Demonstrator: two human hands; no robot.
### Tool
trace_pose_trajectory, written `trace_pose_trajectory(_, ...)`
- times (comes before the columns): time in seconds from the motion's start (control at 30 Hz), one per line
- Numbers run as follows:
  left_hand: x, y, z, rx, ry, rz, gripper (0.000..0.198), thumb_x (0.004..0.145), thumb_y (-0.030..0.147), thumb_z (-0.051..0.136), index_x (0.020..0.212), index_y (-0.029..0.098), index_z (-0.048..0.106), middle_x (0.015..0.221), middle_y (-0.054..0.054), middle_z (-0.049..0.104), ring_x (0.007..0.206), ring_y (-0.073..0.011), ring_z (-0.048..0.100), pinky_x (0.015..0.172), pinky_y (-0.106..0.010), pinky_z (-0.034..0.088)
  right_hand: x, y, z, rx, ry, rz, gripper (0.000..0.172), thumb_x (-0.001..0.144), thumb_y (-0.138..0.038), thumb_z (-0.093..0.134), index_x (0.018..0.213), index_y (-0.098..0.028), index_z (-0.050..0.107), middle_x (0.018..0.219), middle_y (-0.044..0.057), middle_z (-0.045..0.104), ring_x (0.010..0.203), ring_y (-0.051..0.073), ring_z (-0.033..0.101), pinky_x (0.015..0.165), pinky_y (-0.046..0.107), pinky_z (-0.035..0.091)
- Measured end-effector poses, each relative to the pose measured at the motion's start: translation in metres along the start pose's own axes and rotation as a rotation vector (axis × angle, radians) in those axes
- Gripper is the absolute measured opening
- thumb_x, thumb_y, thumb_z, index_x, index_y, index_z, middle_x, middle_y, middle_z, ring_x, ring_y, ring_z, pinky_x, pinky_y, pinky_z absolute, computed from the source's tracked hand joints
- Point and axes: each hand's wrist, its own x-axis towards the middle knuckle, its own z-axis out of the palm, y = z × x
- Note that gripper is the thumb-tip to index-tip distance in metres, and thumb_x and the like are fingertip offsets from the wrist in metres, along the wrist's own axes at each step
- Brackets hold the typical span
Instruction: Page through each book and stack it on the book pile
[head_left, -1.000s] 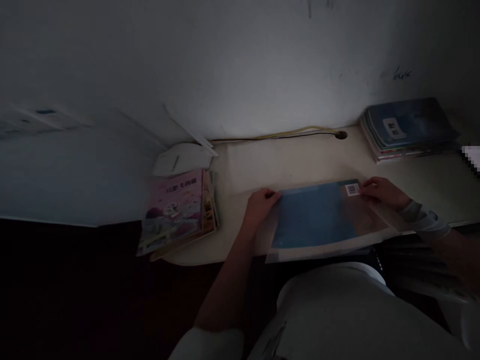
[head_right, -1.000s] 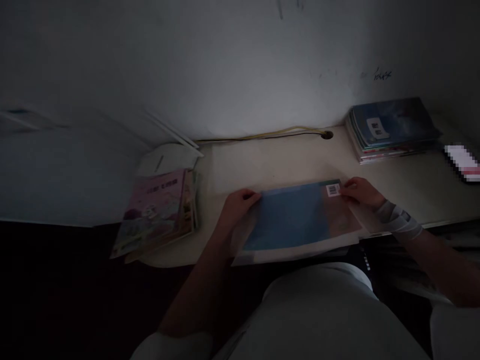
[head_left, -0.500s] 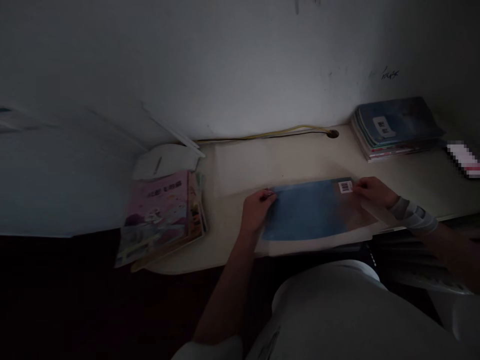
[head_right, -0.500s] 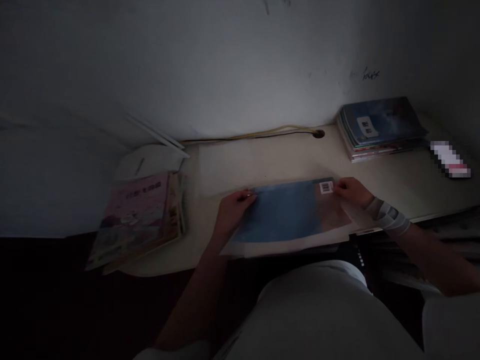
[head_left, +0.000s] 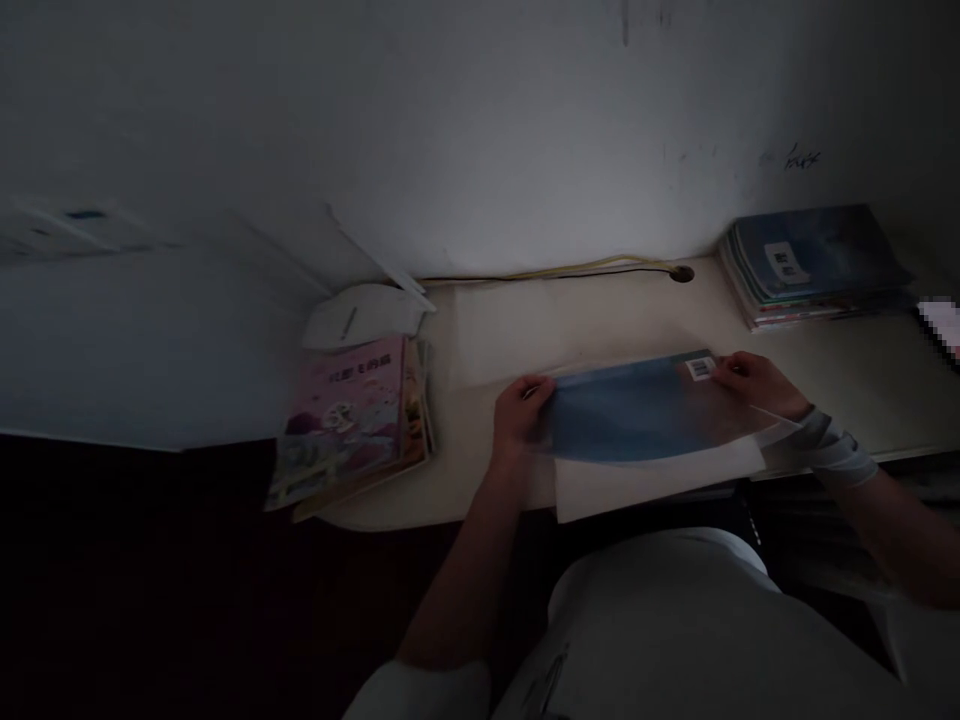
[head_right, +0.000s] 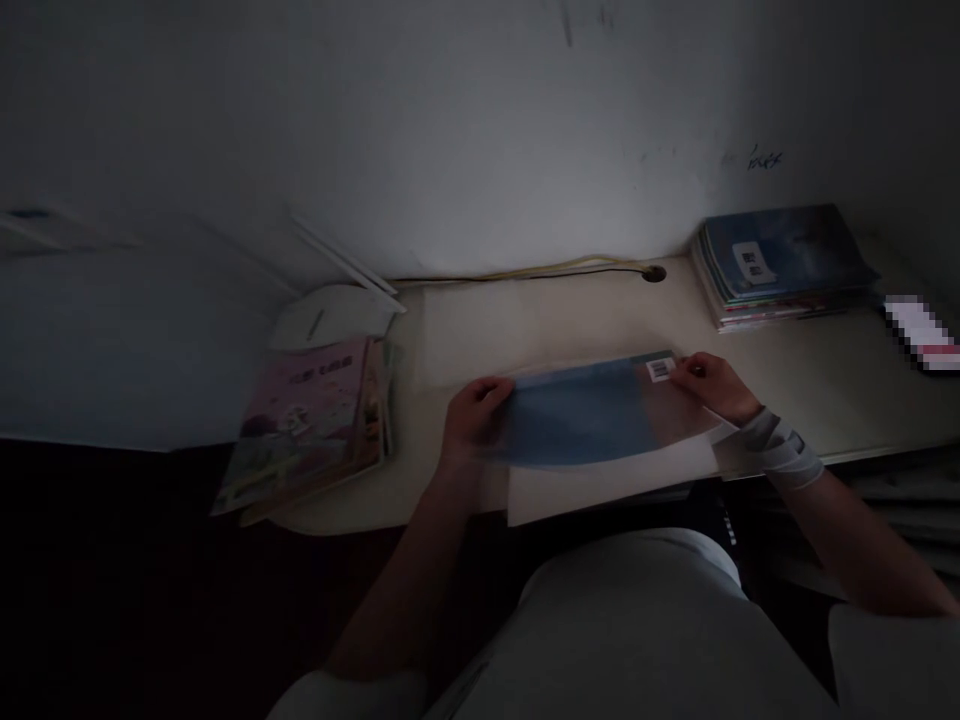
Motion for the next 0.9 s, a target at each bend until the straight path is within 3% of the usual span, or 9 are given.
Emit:
trace_pose_trajectory(0.1, -0.005, 0.007, 0.003, -0.165, 0.030, 0.029, 0.026, 0.058, 0.039, 0.072, 0.070, 0.019, 0.063, 0.073, -0.002, 0.066, 0.074, -0.0172, 0.061, 0.070, -0.031, 0.048, -0.001, -0.009, -0.006, 0.134, -0.022, 0.005, 0.034, 0.066, -0.054, 0.066, 0.063, -0.021, 0.056, 0.059, -0.001, 0.055, 0.059, 0.014, 0.049, 0.059, 0.029, 0.040)
trace_pose_trajectory(0.23, -0.008, 0.037, 0.001, -0.420, 0.016, 0.274, 0.022, 0.063, 0.033, 0.074, 0.079, 0.021, 0.063, 0.093, -0.003, 0.066, 0.097, -0.0175, 0.061, 0.090, -0.034, 0.046, 0.002, -0.027, -0.012, 0.393, 0.165, -0.104, 0.036, 0.064, -0.055, 0.069, 0.070, -0.023, 0.053, 0.068, -0.002, 0.056, 0.065, 0.014, 0.052, 0.068, 0.031, 0.044)
trace_pose_trajectory(0.33, -0.008, 0.060, -0.002, -0.419, 0.025, 0.424, 0.024, 0.066, 0.034, 0.075, 0.084, 0.023, 0.065, 0.105, -0.002, 0.064, 0.109, -0.0190, 0.057, 0.096, -0.036, 0.043, 0.007, -0.042, -0.014, 0.414, 0.306, -0.168, 0.040, 0.068, -0.061, 0.064, 0.070, -0.024, 0.051, 0.074, 0.000, 0.058, 0.073, 0.016, 0.055, 0.074, 0.034, 0.046)
trace_pose_trajectory(0.47, -0.013, 0.070, -0.001, -0.440, 0.051, 0.481, 0.026, 0.067, 0.036, 0.075, 0.089, 0.025, 0.066, 0.107, -0.002, 0.065, 0.114, -0.0204, 0.054, 0.101, -0.038, 0.040, 0.008, -0.053, -0.013, 0.413, 0.341, -0.159, 0.042, 0.066, -0.063, 0.065, 0.072, -0.024, 0.051, 0.077, 0.001, 0.060, 0.074, 0.019, 0.057, 0.073, 0.036, 0.047)
trace_pose_trajectory(0.6, -0.022, 0.076, -0.003, -0.544, 0.028, 0.464, 0.019, 0.068, 0.029, 0.075, 0.085, 0.025, 0.067, 0.101, 0.000, 0.066, 0.108, -0.0183, 0.058, 0.100, -0.039, 0.040, 0.005, -0.061, -0.015, 0.471, 0.358, -0.198, 0.034, 0.069, -0.055, 0.067, 0.073, -0.024, 0.053, 0.074, 0.001, 0.060, 0.072, 0.019, 0.059, 0.070, 0.037, 0.048)
trace_pose_trajectory(0.77, -0.022, 0.106, -0.005, -0.675, 0.112, 0.598, 0.018, 0.063, 0.028, 0.080, 0.075, 0.025, 0.066, 0.086, 0.004, 0.066, 0.091, -0.0140, 0.061, 0.094, -0.035, 0.045, 0.005, -0.084, -0.026, 0.592, 0.546, -0.429, 0.027, 0.069, -0.042, 0.073, 0.073, -0.024, 0.053, 0.072, -0.003, 0.058, 0.067, 0.012, 0.057, 0.071, 0.031, 0.050)
trace_pose_trajectory(0.9, -0.022, 0.123, -0.007, -0.735, 0.061, 0.551, 0.015, 0.061, 0.021, 0.080, 0.069, 0.021, 0.067, 0.081, 0.003, 0.067, 0.085, -0.0110, 0.061, 0.085, -0.027, 0.047, 0.004, -0.088, -0.029, 0.643, 0.534, -0.568, 0.036, 0.064, -0.027, 0.080, 0.090, -0.028, 0.055, 0.072, -0.007, 0.058, 0.058, 0.009, 0.055, 0.055, 0.023, 0.048)
